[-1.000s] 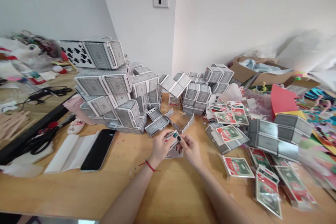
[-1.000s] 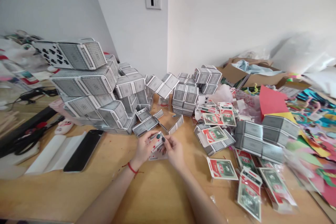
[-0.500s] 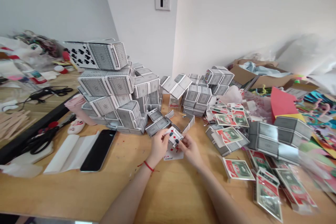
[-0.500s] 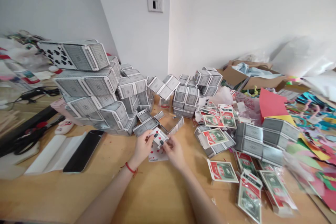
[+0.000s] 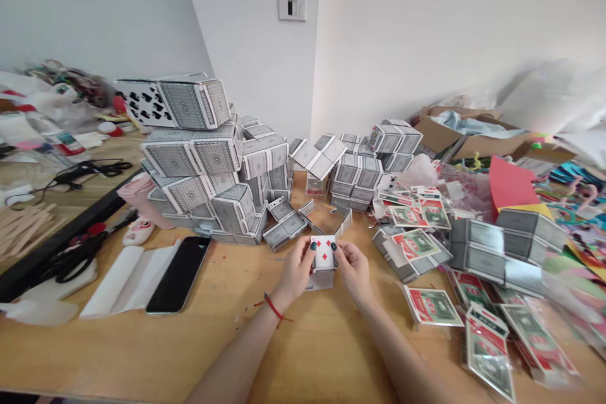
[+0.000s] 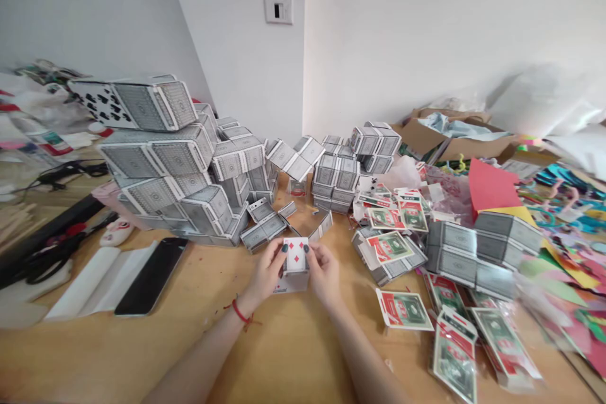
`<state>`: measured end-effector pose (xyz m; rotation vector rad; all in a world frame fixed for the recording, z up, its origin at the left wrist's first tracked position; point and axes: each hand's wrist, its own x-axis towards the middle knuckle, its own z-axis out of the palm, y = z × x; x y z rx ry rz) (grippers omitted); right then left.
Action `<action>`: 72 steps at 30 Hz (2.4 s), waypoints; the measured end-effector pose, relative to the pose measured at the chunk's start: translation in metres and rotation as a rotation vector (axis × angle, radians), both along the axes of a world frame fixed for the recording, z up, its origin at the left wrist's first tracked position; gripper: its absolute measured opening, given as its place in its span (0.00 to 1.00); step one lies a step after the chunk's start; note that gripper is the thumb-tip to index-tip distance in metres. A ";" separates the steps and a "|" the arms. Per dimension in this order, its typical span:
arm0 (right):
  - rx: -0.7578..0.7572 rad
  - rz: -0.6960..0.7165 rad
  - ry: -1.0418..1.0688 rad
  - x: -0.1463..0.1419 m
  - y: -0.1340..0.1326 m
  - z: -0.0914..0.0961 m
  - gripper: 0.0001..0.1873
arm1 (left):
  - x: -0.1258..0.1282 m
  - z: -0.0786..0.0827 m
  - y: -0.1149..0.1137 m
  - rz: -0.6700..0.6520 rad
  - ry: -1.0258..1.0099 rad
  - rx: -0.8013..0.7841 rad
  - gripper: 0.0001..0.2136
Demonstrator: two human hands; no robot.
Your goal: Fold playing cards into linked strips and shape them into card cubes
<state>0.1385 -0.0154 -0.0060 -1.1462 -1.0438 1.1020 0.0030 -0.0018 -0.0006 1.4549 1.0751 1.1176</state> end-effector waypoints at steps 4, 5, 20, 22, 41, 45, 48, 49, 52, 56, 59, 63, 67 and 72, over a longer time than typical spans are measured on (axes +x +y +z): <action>0.006 0.018 0.034 0.000 0.000 0.001 0.15 | 0.002 -0.001 -0.003 -0.013 0.032 0.035 0.10; 0.001 0.043 0.049 -0.001 0.000 0.001 0.15 | 0.002 -0.001 -0.004 0.001 0.019 0.042 0.10; -0.085 0.173 0.206 -0.008 -0.006 -0.003 0.05 | 0.001 0.006 -0.008 0.175 -0.126 0.049 0.05; -0.071 0.219 0.257 -0.007 -0.006 -0.005 0.05 | -0.002 0.010 -0.008 0.169 -0.116 0.080 0.06; -0.187 0.458 0.122 -0.004 -0.003 -0.004 0.20 | -0.016 0.011 -0.001 0.025 0.060 0.131 0.11; -0.128 0.412 0.022 -0.006 -0.004 0.000 0.19 | -0.018 0.010 0.005 -0.072 0.236 0.168 0.09; -0.107 0.408 -0.036 -0.006 -0.005 -0.001 0.18 | -0.019 0.011 0.005 -0.052 0.432 0.239 0.08; -0.099 0.412 -0.047 -0.006 -0.005 -0.002 0.17 | -0.019 0.011 0.005 -0.039 0.471 0.258 0.09; -0.065 0.423 -0.055 -0.006 -0.005 -0.005 0.15 | -0.017 0.009 0.004 -0.011 0.508 0.301 0.09; -0.028 0.392 -0.078 -0.008 -0.006 -0.008 0.11 | -0.013 0.001 0.002 0.022 0.535 0.344 0.10; -0.014 0.341 -0.141 -0.009 -0.007 -0.007 0.08 | -0.010 -0.005 -0.002 0.050 0.565 0.367 0.11; 0.025 0.263 -0.323 -0.007 -0.009 -0.004 0.06 | -0.010 -0.006 -0.005 0.094 0.603 0.413 0.13; 0.018 0.236 -0.398 -0.004 -0.008 -0.005 0.07 | -0.011 -0.002 -0.003 0.080 0.632 0.424 0.14; -0.085 0.215 -0.244 -0.009 -0.005 -0.008 0.12 | -0.010 -0.002 0.001 0.212 0.567 0.321 0.17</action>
